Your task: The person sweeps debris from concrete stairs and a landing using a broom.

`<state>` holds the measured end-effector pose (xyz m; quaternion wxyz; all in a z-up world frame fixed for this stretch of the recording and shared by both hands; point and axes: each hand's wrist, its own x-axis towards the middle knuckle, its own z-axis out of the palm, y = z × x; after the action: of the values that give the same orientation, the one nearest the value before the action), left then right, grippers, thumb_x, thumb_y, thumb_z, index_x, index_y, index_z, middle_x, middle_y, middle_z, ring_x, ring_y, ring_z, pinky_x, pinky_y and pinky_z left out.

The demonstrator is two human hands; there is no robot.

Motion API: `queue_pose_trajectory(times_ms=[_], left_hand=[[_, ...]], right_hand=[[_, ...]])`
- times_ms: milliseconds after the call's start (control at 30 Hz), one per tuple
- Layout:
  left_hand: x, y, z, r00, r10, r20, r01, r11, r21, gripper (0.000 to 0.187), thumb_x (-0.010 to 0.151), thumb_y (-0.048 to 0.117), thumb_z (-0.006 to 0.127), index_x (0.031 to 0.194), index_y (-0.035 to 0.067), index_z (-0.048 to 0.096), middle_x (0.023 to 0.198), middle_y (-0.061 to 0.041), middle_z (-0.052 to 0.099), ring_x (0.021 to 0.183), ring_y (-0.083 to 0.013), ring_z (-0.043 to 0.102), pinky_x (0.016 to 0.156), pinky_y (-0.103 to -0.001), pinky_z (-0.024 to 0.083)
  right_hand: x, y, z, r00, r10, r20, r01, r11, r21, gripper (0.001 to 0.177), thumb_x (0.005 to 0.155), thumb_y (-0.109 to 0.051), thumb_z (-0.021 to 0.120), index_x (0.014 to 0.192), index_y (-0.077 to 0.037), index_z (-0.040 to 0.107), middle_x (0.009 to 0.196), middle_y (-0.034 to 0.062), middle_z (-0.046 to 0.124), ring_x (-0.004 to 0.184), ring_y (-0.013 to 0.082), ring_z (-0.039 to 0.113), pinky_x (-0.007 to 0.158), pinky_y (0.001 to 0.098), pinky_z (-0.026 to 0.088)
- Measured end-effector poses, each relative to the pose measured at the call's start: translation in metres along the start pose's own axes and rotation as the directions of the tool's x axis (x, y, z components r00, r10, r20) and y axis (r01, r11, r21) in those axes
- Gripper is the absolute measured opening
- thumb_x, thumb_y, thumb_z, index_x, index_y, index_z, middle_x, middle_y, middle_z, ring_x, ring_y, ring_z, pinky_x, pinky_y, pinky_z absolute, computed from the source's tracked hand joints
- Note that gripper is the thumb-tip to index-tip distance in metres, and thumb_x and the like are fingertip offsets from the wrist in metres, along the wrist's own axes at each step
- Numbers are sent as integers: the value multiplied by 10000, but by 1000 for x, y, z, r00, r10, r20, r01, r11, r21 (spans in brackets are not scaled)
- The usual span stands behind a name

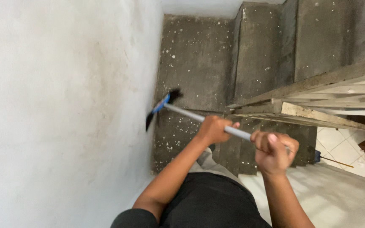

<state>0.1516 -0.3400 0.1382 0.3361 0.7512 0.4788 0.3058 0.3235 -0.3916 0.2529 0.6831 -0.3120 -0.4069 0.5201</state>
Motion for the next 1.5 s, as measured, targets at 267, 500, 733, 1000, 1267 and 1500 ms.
queue_pose_trajectory(times_ms=[267, 500, 733, 1000, 1267, 1500], left_hand=[[-17, -83, 23, 986, 46, -158, -22, 989, 150, 240, 900, 246, 740, 687, 147, 691, 738, -78, 716, 763, -323, 702, 771, -475, 542], [-54, -42, 2, 945, 76, 318, -24, 986, -164, 124, 824, 253, 742, 779, 140, 768, 742, -128, 715, 723, -354, 694, 679, -468, 540], [-91, -18, -24, 946, 125, 298, -30, 952, -304, 150, 768, 255, 752, 742, 111, 723, 709, -126, 694, 666, -346, 687, 616, -443, 525], [-58, 25, -24, 980, 196, -28, -197, 951, -238, 318, 926, 288, 698, 676, 119, 598, 622, -77, 605, 583, -274, 612, 624, -432, 497], [1, -22, 42, 897, 60, -437, -197, 941, -276, 322, 974, 240, 673, 818, 30, 486, 867, -148, 551, 868, -346, 556, 855, -452, 478], [-25, -6, 61, 982, 186, -18, -185, 956, -226, 314, 935, 287, 711, 692, 101, 640, 655, -112, 630, 639, -317, 633, 657, -451, 476]], right_hand=[[-19, 73, 14, 989, 145, 33, -134, 963, -233, 449, 1018, -16, 547, 611, -22, 357, 579, 31, 365, 548, 164, 357, 624, 359, 397], [-48, 6, 62, 994, 95, -54, -108, 933, -344, 431, 1009, 10, 498, 591, -1, 392, 546, 48, 392, 494, 157, 339, 562, 368, 392], [-61, -10, 93, 998, 61, -1, -59, 956, -289, 440, 1013, -51, 520, 608, -51, 350, 524, 41, 349, 466, 149, 342, 566, 390, 409], [-60, -35, 76, 956, -267, 122, 291, 916, -274, 457, 965, -77, 509, 636, -106, 192, 508, 29, 291, 368, 112, 294, 418, 336, 401], [-52, 54, 33, 972, -232, -24, 149, 697, -702, 354, 1034, 21, 588, 682, 15, 544, 680, 54, 589, 635, 109, 534, 595, 290, 421], [-75, 20, 41, 935, -279, -218, 120, 830, -545, 434, 1041, 41, 539, 620, 22, 434, 591, 53, 477, 540, 116, 435, 536, 297, 365]])
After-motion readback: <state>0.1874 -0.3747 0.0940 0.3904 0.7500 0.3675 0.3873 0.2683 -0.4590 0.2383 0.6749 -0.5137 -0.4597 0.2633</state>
